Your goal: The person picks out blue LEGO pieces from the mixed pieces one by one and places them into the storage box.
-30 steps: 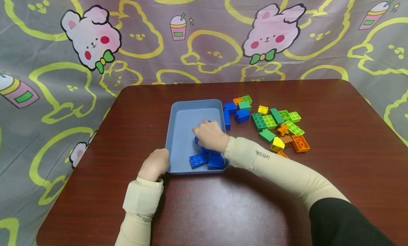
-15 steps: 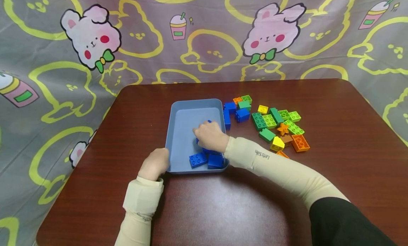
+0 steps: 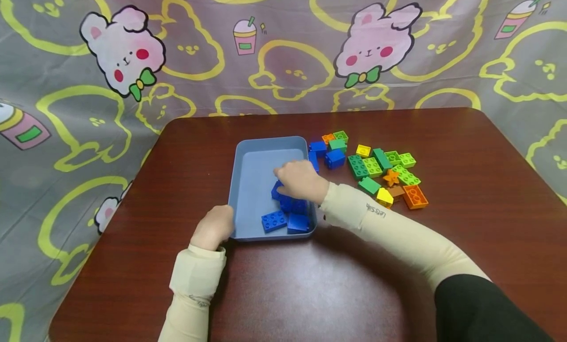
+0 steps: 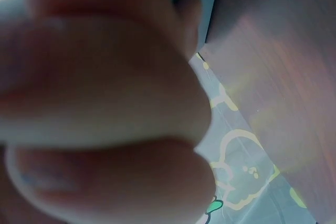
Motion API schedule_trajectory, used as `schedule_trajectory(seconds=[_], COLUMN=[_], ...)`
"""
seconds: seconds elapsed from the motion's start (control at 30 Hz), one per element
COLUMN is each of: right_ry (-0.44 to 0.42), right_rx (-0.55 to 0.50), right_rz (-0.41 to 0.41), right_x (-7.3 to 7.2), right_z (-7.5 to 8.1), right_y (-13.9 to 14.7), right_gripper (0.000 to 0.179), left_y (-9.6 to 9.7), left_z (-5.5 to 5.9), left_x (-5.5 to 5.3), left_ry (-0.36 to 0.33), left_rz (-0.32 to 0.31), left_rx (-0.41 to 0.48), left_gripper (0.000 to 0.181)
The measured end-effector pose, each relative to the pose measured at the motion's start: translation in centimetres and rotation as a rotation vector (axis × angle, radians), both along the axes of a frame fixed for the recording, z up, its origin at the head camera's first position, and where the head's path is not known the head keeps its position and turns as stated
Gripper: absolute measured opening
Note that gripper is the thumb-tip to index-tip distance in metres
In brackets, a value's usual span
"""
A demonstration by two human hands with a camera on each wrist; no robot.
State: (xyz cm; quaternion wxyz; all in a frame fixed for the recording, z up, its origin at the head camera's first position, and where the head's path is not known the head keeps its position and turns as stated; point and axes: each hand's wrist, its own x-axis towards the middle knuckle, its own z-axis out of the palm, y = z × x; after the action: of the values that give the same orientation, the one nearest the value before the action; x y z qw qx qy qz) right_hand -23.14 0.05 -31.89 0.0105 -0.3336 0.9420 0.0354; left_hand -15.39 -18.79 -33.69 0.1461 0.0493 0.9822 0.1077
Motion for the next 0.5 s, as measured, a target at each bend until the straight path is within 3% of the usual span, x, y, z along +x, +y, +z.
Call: schedule_trajectory(seconds=[0.33,0.5], right_ry=[-0.035,-0.004], right_rx=[-0.131,-0.172], right_rz=[-0.168,-0.248], right_x=[-2.1,-3.1], right_z=[2.0,1.0], right_y=[3.8,6.1], right_gripper=[0.038,0.032], left_y=[-0.2,-0.3], left_z=[0.0,0.0], left_x=[-0.1,-0.1], left_ry=[0.025,0.041], left_rz=[-0.01,-0.032], left_rx=[-0.002,-0.001], left_gripper=[0.019,0.02])
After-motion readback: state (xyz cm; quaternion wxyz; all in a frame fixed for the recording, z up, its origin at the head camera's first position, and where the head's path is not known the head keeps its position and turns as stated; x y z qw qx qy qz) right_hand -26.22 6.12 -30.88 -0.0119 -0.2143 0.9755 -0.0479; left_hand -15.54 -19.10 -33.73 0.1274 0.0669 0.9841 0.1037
